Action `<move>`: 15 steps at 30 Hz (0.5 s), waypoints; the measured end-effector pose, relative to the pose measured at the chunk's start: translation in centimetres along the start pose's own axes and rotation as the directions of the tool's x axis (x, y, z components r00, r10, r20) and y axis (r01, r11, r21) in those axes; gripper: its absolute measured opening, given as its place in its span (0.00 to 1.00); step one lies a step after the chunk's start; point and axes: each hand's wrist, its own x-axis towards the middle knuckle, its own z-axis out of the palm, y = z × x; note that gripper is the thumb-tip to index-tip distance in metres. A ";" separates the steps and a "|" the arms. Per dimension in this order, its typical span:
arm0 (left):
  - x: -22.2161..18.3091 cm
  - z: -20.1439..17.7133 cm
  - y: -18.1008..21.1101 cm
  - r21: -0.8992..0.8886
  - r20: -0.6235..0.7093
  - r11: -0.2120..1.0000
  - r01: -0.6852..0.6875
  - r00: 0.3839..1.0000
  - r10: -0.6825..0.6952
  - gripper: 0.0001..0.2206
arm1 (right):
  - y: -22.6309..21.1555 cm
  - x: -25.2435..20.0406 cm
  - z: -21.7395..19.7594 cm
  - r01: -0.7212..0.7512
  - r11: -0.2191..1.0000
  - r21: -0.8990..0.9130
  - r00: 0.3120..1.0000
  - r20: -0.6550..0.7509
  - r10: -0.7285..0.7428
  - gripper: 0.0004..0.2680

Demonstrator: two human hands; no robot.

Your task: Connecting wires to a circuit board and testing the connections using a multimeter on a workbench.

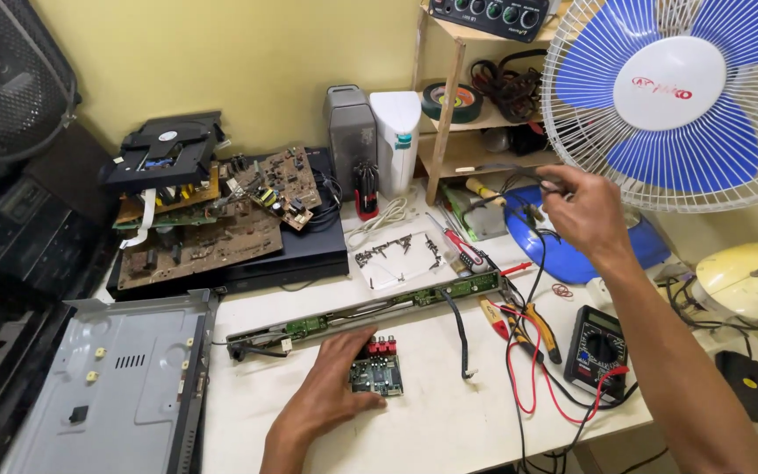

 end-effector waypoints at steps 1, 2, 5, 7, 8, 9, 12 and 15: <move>0.0 -0.1 0.1 -0.003 -0.005 1.000 0.000 1.000 0.000 0.49 | -0.5 -0.8 -0.3 0.005 1.000 0.000 1.000 0.002 -0.005 0.13; -0.1 -0.1 0.1 0.000 -0.007 1.000 -0.009 1.000 0.009 0.49 | -0.9 -1.7 -0.5 0.044 0.998 0.052 0.997 -0.069 -0.040 0.13; -0.1 -0.2 0.3 0.010 -0.012 1.000 -0.018 1.000 0.018 0.49 | -0.6 -2.7 -0.7 0.127 0.984 0.123 0.974 -0.206 -0.099 0.13; -0.2 0.0 0.1 0.016 0.001 1.000 -0.014 1.000 0.014 0.49 | -0.3 -2.9 -0.7 0.152 0.979 0.138 0.958 -0.265 -0.111 0.12; -0.2 0.0 -0.1 0.007 -0.009 0.999 -0.031 0.999 0.032 0.49 | -0.4 -2.6 -0.7 0.160 0.969 0.190 0.957 -0.271 -0.105 0.12; -0.1 0.0 -0.2 -0.002 -0.020 0.999 -0.049 0.999 0.049 0.49 | -0.6 -2.3 -0.7 0.168 0.956 0.241 0.956 -0.278 -0.098 0.12; -0.2 0.0 0.0 0.013 -0.004 1.000 -0.018 1.000 0.018 0.49 | -0.1 -1.2 0.0 0.227 0.936 0.271 0.934 -0.333 -0.130 0.12; -0.3 0.0 0.2 -0.017 -0.011 1.000 -0.014 1.000 0.014 0.49 | 1.6 0.6 1.0 0.204 0.963 0.175 0.945 -0.291 -0.147 0.12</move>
